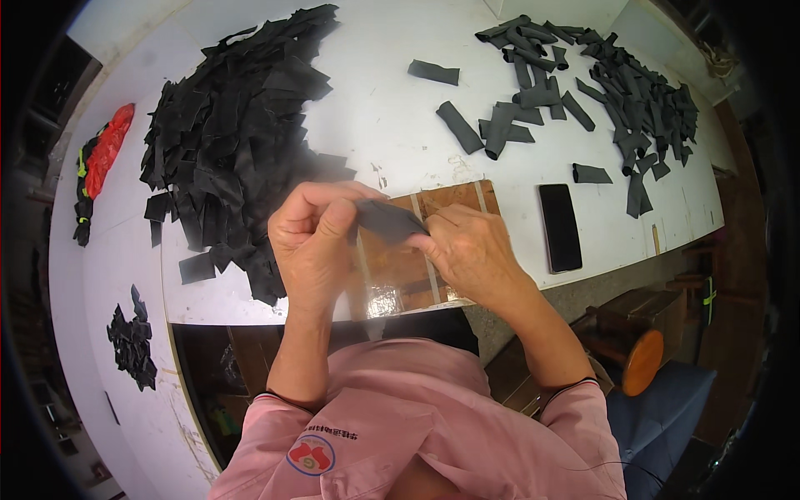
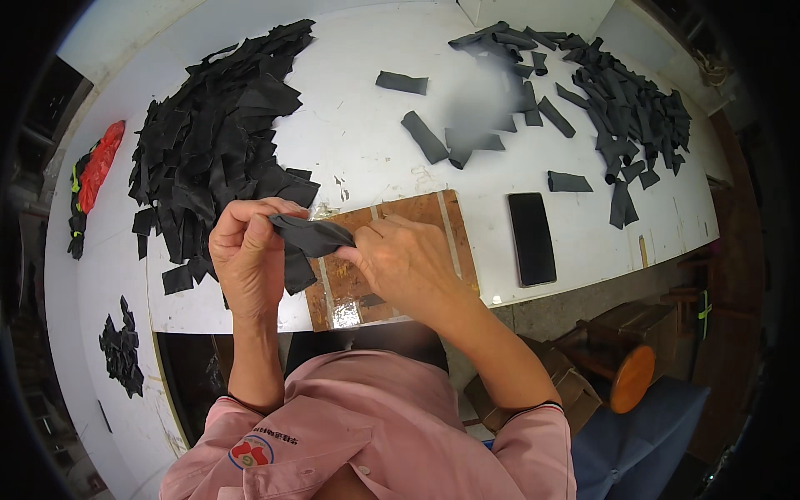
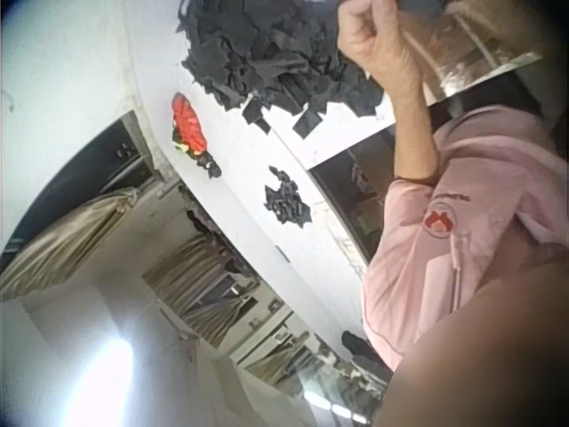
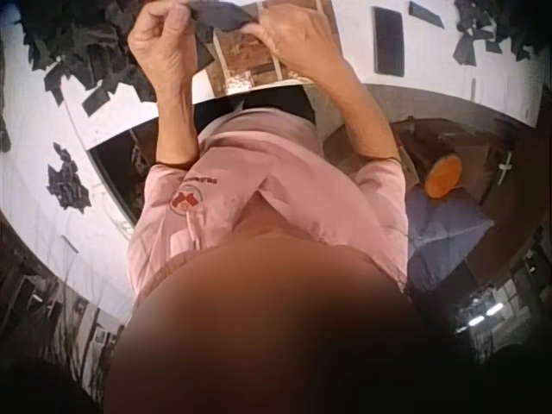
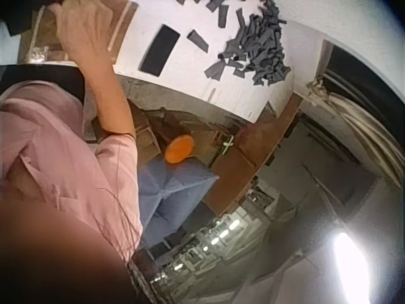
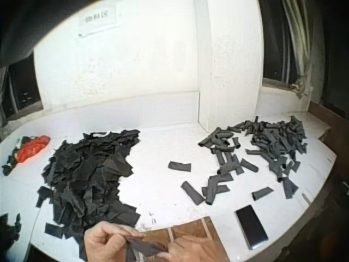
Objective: The recorder is folding and checking small black fabric straps over a wooden board.
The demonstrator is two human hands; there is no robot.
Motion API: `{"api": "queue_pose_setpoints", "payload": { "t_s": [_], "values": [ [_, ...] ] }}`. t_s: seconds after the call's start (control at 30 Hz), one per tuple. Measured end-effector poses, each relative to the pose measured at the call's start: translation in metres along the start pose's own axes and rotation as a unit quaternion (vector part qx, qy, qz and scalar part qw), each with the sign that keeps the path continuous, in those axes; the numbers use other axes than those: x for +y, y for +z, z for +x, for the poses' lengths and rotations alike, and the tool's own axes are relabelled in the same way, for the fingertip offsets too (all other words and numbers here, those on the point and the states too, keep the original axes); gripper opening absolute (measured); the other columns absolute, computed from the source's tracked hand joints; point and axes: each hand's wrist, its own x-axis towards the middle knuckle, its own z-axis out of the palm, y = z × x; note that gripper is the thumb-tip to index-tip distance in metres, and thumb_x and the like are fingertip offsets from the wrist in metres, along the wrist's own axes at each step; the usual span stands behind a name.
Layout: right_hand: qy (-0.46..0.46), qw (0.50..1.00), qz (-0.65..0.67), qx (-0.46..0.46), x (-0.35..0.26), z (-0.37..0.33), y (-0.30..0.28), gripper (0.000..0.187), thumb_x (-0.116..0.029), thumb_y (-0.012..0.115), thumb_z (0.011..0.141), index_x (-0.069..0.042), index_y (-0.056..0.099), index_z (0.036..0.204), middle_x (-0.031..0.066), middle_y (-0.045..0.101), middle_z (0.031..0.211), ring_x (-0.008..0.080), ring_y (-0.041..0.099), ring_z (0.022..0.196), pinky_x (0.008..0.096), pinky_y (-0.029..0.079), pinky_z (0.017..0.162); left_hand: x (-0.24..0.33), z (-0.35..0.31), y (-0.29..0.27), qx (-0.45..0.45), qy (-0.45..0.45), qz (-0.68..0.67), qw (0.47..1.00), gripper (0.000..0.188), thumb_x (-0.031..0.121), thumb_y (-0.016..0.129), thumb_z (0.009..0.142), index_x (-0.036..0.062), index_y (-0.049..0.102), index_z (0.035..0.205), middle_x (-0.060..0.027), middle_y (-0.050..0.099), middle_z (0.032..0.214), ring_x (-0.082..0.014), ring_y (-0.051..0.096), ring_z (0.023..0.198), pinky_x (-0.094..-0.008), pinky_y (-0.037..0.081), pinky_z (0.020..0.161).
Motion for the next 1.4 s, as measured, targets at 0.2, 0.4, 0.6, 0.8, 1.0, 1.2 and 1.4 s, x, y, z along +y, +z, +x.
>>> {"api": "queue_pose_setpoints", "payload": {
  "t_s": [0.2, 0.4, 0.6, 0.8, 1.0, 1.2, 1.4],
  "values": [
    [0.019, 0.999, 0.034, 0.003, 0.011, -0.008, 0.021, 0.028, -0.027, 0.058, 0.075, -0.004, 0.052, 0.062, 0.009, 0.053, 0.057, 0.0254, 0.054, 0.054, 0.0354, 0.041, 0.048, -0.004, -0.004, 0.002, -0.053, 0.006, 0.084, 0.995, 0.014, 0.011, 0.059, 0.079, -0.0023, 0.055, 0.077, -0.0148, 0.06, 0.077, -0.0211, 0.058, 0.076, -0.0324, 0.045, 0.074],
    [-0.026, 0.996, 0.063, -0.053, 0.02, 0.008, 0.0, 0.035, -0.033, 0.058, 0.075, -0.001, 0.055, 0.062, 0.0111, 0.054, 0.054, 0.0256, 0.053, 0.048, 0.0338, 0.042, 0.048, -0.015, 0.0, -0.011, 0.009, 0.0, 0.181, 0.983, 0.013, 0.008, 0.055, 0.08, -0.0038, 0.056, 0.086, -0.0123, 0.061, 0.083, -0.0153, 0.056, 0.077, -0.0249, 0.043, 0.073],
    [0.213, 0.895, 0.373, 0.122, 0.061, 0.043, -0.038, 0.057, -0.046, 0.032, 0.088, 0.006, 0.054, 0.092, 0.0014, 0.05, 0.056, 0.0056, 0.043, 0.051, 0.019, 0.033, 0.048, -0.069, 0.0, -0.085, 0.112, -0.041, 0.664, 0.738, 0.03, 0.015, 0.059, 0.077, -0.0045, 0.053, 0.099, -0.0165, 0.058, 0.088, -0.0232, 0.057, 0.077, -0.0283, 0.044, 0.069],
    [0.304, 0.843, 0.444, 0.013, 0.017, -0.038, 0.015, 0.029, -0.026, 0.044, 0.087, -0.001, 0.057, 0.085, 0.0003, 0.051, 0.057, 0.0056, 0.045, 0.052, 0.0191, 0.036, 0.047, -0.078, 0.004, -0.097, 0.023, -0.146, 0.72, 0.678, 0.018, 0.014, 0.061, 0.071, -0.0003, 0.055, 0.08, -0.0194, 0.05, 0.089, -0.0353, 0.051, 0.083, -0.0402, 0.042, 0.071],
    [0.293, 0.843, 0.442, -0.092, -0.009, -0.062, 0.038, 0.029, -0.023, 0.043, 0.087, 0.002, 0.057, 0.083, 0.0042, 0.054, 0.058, 0.0103, 0.05, 0.054, 0.0239, 0.04, 0.052, -0.065, -0.01, -0.108, 0.045, -0.07, 0.721, 0.688, 0.015, 0.011, 0.061, 0.071, -0.0003, 0.055, 0.079, -0.0198, 0.05, 0.088, -0.0355, 0.051, 0.081, -0.0399, 0.042, 0.069],
    [0.265, 0.865, 0.411, -0.11, -0.027, -0.052, 0.061, 0.027, -0.022, 0.048, 0.084, 0.002, 0.058, 0.079, 0.0092, 0.055, 0.059, 0.0208, 0.054, 0.055, 0.0288, 0.042, 0.054, -0.064, -0.019, -0.121, 0.053, -0.048, 0.692, 0.718, 0.012, 0.007, 0.063, 0.067, 0.0012, 0.056, 0.075, -0.0155, 0.052, 0.084, -0.0336, 0.051, 0.079, -0.04, 0.041, 0.068],
    [0.158, 0.952, 0.261, 0.005, -0.038, -0.031, 0.059, 0.018, -0.018, 0.057, 0.077, -0.001, 0.057, 0.081, 0.0098, 0.055, 0.066, 0.0267, 0.054, 0.06, 0.0364, 0.041, 0.054, -0.015, -0.017, -0.095, 0.146, -0.122, 0.292, 0.937, 0.004, 0.001, 0.062, 0.075, 0.0033, 0.059, 0.077, 0.005, 0.054, 0.066, -0.0007, 0.046, 0.06, -0.0148, 0.036, 0.055]
  ]
}}
